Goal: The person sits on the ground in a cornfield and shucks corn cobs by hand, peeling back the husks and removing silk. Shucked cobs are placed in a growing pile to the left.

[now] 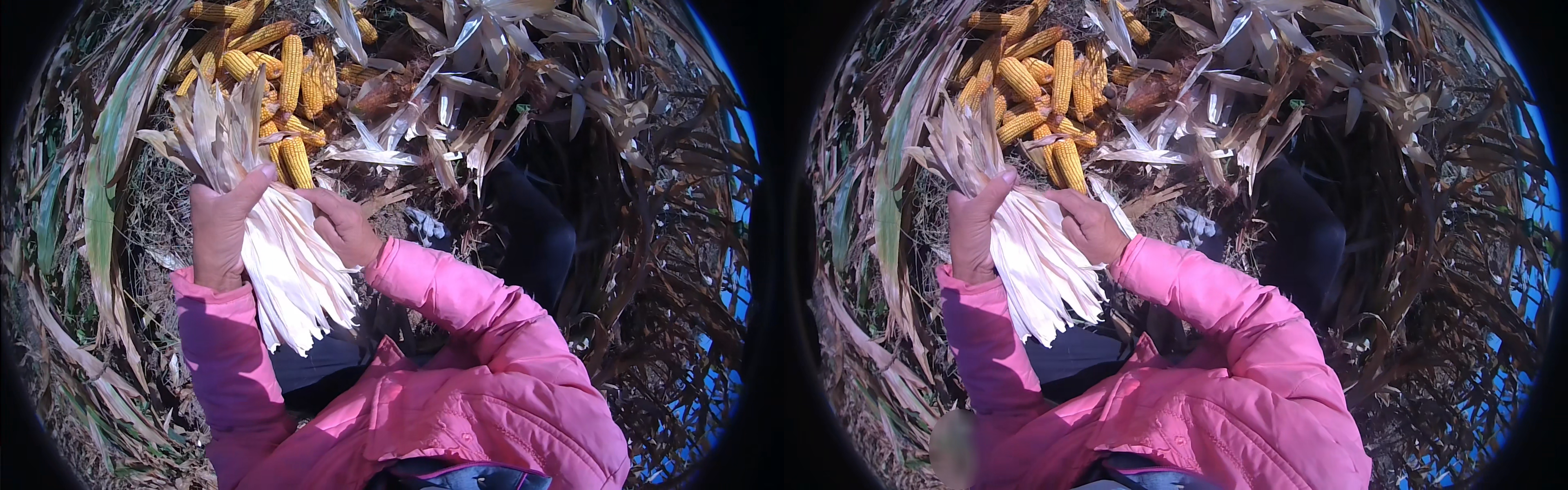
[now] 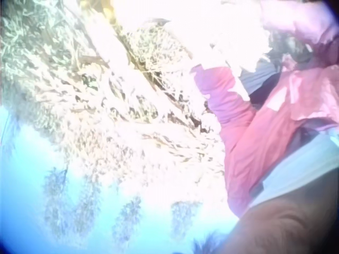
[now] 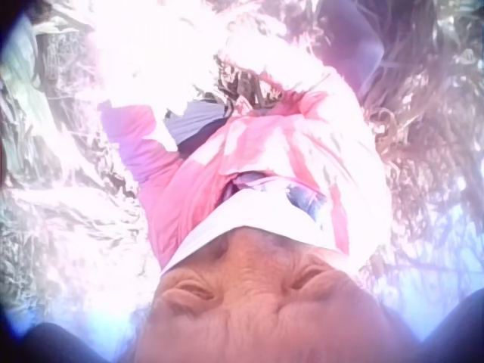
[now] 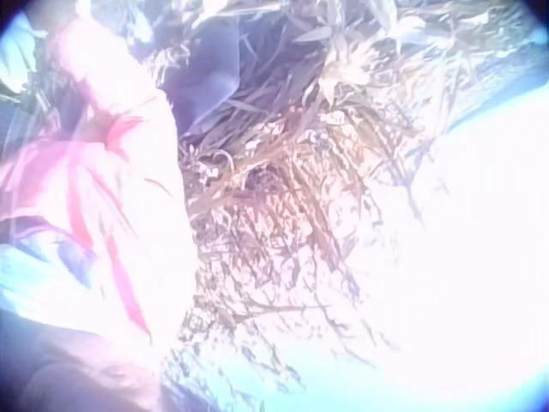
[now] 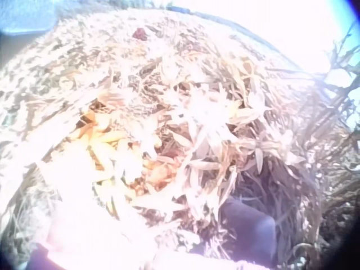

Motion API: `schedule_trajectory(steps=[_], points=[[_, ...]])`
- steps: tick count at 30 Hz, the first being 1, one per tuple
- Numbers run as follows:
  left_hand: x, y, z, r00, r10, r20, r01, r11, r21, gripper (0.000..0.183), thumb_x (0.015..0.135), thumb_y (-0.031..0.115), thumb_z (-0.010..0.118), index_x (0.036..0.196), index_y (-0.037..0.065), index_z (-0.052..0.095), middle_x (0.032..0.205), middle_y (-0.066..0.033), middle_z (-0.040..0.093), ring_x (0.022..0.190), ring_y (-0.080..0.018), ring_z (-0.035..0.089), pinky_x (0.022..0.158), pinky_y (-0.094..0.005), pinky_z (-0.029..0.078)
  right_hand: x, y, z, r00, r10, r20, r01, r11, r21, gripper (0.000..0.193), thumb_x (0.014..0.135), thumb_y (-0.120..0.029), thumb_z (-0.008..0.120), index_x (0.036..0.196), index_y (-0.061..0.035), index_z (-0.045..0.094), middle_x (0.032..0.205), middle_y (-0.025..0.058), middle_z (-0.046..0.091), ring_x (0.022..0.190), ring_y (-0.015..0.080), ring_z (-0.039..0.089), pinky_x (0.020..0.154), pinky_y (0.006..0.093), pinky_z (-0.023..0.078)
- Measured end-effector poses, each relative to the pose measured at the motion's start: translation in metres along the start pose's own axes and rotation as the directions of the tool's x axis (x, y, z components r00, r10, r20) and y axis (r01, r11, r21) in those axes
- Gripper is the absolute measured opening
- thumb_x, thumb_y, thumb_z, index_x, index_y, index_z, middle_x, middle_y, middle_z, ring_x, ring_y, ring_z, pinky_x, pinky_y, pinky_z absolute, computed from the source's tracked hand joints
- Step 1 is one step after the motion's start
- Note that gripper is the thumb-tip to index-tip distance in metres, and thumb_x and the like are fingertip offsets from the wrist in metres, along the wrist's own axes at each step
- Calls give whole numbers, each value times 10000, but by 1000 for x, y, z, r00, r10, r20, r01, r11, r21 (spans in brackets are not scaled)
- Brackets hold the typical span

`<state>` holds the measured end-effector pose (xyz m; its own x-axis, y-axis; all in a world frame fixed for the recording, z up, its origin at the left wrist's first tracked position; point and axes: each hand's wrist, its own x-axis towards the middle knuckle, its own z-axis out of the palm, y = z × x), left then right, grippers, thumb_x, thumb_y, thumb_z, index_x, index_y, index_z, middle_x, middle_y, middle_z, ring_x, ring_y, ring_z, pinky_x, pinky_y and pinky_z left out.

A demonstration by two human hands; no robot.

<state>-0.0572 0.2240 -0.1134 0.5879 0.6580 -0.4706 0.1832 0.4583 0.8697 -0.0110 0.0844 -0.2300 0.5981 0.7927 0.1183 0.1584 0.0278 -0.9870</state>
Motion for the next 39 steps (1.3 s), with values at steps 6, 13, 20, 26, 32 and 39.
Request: schedule_trajectory(steps=[6, 13, 20, 26, 32, 39], points=[[8, -3, -4, 991, 100, -89, -83, 980, 179, 327, 745, 29, 695, 1039, -40, 569, 890, -84, 633, 762, -138, 607, 711, -262, 482, -34, 120, -24, 960, 278, -13, -253, 852, -459, 393, 709, -4, 542, 1099, -45, 562, 1123, 176, 533, 1011, 334, 528, 875, 418, 436], [8, -3, -9, 987, 131, -97, -101, 957, 271, 342, 768, 23, 662, 1083, -16, 537, 928, -96, 641, 857, -164, 610, 784, -286, 480, -19, 218, -64, 835, 548, 52, -184, 367, -912, 384, 798, -193, 520, 1176, -231, 582, 1414, 96, 311, 1327, 280, 256, 1007, 404, 331], [11, -5, 8, 998, 62, -29, -61, 997, 53, 379, 734, 28, 702, 1083, -35, 569, 977, -111, 628, 843, -160, 596, 806, -271, 454, -22, 275, -86, 908, 417, -28, -174, 316, -933, 380, 840, -232, 469, 1186, -108, 568, 1359, 68, 403, 1284, 237, 338, 983, 371, 334], [9, -2, 5, 984, 132, 117, -163, 935, 315, 519, 779, -1, 592, 1263, -14, 405, 1159, -123, 591, 859, -71, 534, 772, -210, 431, 8, 184, -89, 869, 315, -381, -409, 891, -197, 199, 818, 5, 571, 1013, -26, 594, 982, 47, 601, 916, 155, 585, 786, 266, 465], [5, -2, 14, 982, 26, 185, -82, 950, 300, 500, 766, -1, 600, 1242, -8, 446, 1115, -98, 614, 830, -61, 534, 759, -187, 411, 27, 67, -78, 808, 563, -175, -336, 683, 649, 332, 856, -91, 615, 1162, -2, 520, 999, 38, 597, 839, 86, 561, 720, 225, 468], [9, -17, 11, 980, 31, 199, -69, 980, 188, 367, 759, -3, 653, 1114, -33, 566, 1058, -83, 625, 934, -120, 576, 839, -239, 438, 38, -28, -30, 894, 431, -123, -234, 683, 692, 148, 863, -86, 619, 982, -14, 571, 915, 16, 600, 812, 61, 548, 724, 204, 458]])
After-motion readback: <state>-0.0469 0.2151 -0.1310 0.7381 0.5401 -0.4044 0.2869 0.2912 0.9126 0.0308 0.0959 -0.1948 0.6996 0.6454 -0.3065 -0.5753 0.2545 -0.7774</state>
